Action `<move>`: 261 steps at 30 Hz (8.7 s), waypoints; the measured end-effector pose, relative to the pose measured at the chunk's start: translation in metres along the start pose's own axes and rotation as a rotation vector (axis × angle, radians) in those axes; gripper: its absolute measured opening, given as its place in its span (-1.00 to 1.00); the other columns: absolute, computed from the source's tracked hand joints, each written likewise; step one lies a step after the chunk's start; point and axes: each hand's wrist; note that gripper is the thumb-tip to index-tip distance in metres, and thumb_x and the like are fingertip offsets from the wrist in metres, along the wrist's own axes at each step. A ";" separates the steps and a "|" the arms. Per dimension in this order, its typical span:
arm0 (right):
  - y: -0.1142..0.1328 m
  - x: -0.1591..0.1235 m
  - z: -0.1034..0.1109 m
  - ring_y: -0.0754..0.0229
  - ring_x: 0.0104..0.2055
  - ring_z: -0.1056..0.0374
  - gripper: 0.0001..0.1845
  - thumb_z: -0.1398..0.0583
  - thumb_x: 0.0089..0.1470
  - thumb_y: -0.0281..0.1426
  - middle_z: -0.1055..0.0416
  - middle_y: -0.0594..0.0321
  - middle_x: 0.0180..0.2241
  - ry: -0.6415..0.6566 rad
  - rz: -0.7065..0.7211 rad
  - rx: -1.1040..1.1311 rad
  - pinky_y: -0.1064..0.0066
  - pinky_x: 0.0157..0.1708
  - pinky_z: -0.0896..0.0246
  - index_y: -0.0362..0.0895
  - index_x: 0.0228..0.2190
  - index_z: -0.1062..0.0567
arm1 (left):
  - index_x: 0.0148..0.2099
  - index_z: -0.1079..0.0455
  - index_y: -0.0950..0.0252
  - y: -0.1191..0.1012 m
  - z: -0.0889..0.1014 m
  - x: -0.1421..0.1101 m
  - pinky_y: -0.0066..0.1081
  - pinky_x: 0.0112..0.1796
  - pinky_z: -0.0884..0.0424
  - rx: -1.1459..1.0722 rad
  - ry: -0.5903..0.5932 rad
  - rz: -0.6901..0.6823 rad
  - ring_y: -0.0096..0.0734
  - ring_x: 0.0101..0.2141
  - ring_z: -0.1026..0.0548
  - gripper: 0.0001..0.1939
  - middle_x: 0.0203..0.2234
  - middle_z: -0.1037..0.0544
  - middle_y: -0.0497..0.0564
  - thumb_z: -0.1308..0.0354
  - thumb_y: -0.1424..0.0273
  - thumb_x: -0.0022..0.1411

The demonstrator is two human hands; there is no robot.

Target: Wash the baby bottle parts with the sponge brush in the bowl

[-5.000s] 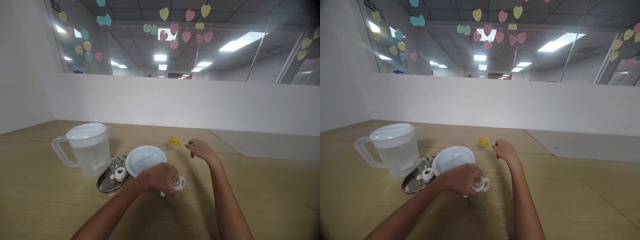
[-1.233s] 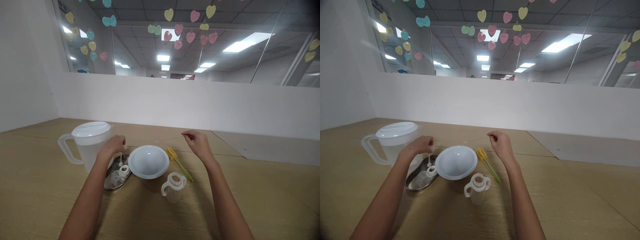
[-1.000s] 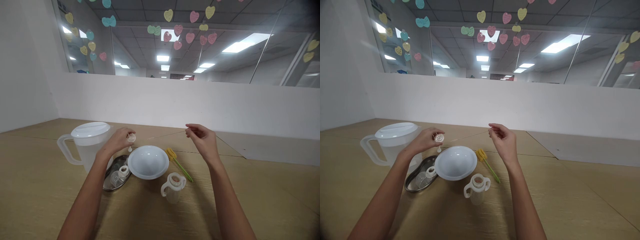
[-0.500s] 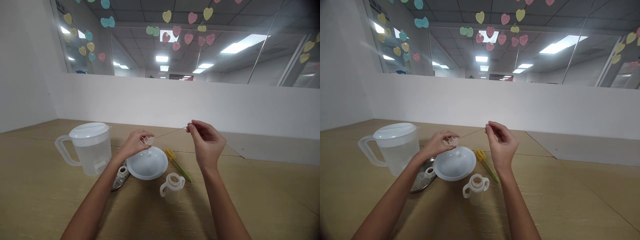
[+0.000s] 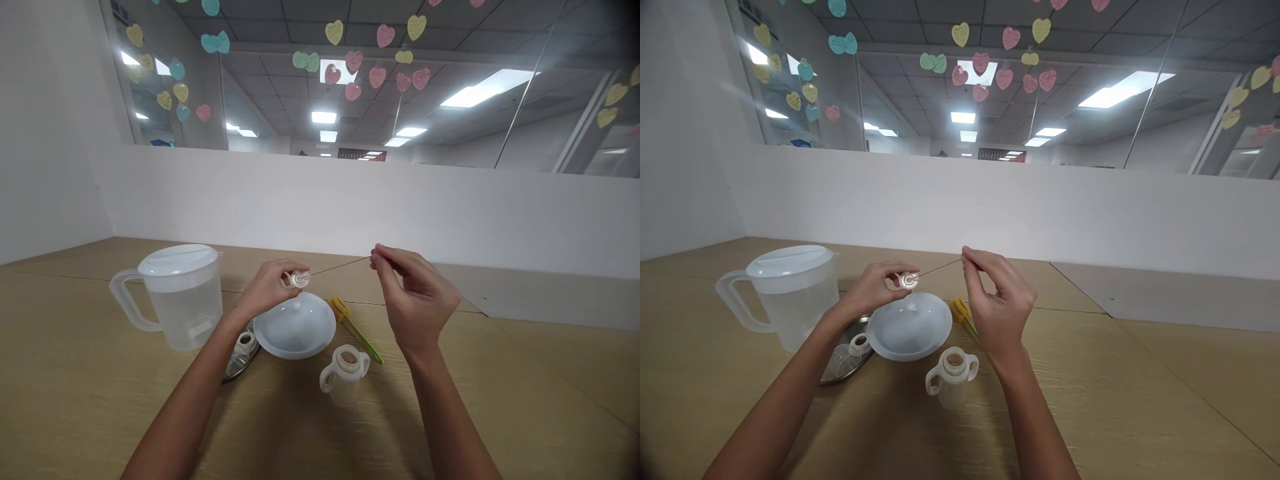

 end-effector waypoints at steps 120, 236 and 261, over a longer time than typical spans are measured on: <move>-0.049 0.000 -0.003 0.24 -0.41 -0.39 -0.65 -0.25 -0.18 -0.39 -0.48 0.23 -0.50 0.005 -0.619 0.206 0.28 -0.25 -0.33 -0.24 -0.26 -0.52 | -0.26 -0.54 0.24 -0.027 -0.027 0.001 -0.45 -0.25 -0.43 -0.259 0.067 0.070 -0.32 -0.29 -0.53 -0.79 -0.32 -0.58 -0.02 -0.20 0.28 0.08; -0.030 0.025 0.024 0.32 -0.55 -0.30 -0.66 -0.33 -0.26 -0.42 -0.45 0.30 -0.54 -0.450 -0.581 0.245 0.24 -0.27 -0.38 -0.24 -0.32 -0.52 | -0.34 -0.55 0.22 -0.035 0.014 -0.011 -0.42 -0.30 -0.42 -0.175 -0.213 0.048 -0.32 -0.35 -0.53 -0.74 -0.41 -0.59 -0.02 -0.26 0.16 -0.01; -0.031 0.025 0.029 0.32 -0.53 -0.32 -0.65 -0.32 -0.21 -0.38 -0.45 0.28 -0.49 -0.371 -0.565 0.168 0.20 -0.22 -0.37 -0.21 -0.28 -0.53 | -0.39 -0.55 0.23 -0.038 0.019 -0.014 -0.43 -0.30 -0.43 -0.223 -0.281 0.005 -0.34 -0.38 -0.52 -0.80 -0.45 -0.58 -0.01 -0.27 0.21 -0.01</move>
Point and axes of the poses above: each hand's wrist, its own x-axis towards the middle knuckle, its own z-axis out of the back of the hand, y = z × x
